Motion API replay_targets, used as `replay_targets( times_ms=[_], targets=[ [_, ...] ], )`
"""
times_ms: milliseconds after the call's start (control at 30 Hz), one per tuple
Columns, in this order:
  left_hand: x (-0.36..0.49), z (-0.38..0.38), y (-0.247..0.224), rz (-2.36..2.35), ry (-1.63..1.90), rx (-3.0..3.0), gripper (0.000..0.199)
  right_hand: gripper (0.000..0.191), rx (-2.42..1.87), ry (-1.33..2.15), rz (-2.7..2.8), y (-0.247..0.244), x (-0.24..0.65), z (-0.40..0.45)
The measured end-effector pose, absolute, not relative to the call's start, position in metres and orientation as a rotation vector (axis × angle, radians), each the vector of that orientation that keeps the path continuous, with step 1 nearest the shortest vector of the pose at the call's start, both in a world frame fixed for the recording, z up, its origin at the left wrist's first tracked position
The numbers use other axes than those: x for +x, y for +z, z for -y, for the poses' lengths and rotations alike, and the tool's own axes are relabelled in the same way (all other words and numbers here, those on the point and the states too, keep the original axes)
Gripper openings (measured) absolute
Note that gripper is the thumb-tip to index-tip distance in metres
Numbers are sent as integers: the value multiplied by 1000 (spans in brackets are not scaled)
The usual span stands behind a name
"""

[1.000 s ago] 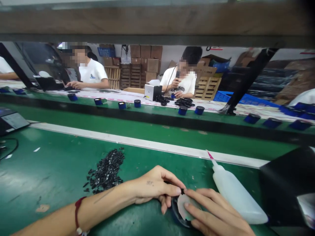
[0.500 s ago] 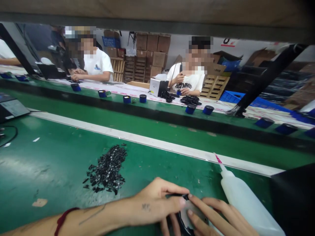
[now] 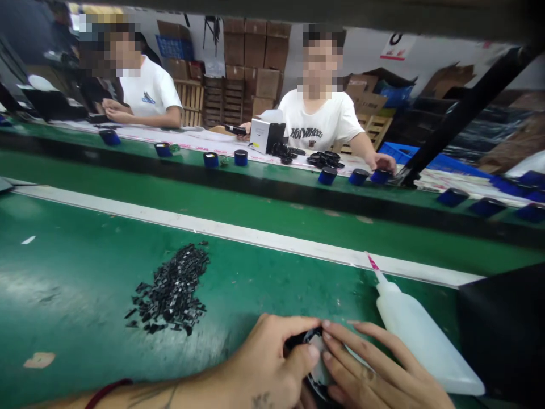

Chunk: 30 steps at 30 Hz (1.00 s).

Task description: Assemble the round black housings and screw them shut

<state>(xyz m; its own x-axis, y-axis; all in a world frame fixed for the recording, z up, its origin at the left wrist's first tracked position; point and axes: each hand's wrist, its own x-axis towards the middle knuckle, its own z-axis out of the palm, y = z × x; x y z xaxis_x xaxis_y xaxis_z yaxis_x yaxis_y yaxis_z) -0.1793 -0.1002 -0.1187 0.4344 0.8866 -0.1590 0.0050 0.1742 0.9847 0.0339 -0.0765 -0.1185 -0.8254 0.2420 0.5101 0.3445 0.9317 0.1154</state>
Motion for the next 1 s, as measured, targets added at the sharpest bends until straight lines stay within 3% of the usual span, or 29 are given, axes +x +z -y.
replay_targets(
  times_ms=[133, 367, 567, 767, 933, 1000],
  targets=[
    [-181, 97, -116, -941, 791, 1330, 46, 22, -425, -103, 2546, -114, 30, 73],
    [-178, 104, -125, -1067, 690, 1337, 46, 19, -474, -209, 2614, -112, 31, 76],
    [-176, 110, -132, -1081, 722, 1247, 44, 21, -852, -128, 2469, -102, 19, 94],
    [-175, 103, -133, -1002, 800, 1295, 30, 25, -1189, 667, 2177, -108, 4, 104],
    [-174, 103, -135, -945, 816, 1263, 45, 11, -1232, 1161, 1992, -98, 8, 86],
    [-173, 103, -136, -951, 831, 1237, 54, 43, -1269, 1368, 1874, -91, 16, 80]
  ],
)
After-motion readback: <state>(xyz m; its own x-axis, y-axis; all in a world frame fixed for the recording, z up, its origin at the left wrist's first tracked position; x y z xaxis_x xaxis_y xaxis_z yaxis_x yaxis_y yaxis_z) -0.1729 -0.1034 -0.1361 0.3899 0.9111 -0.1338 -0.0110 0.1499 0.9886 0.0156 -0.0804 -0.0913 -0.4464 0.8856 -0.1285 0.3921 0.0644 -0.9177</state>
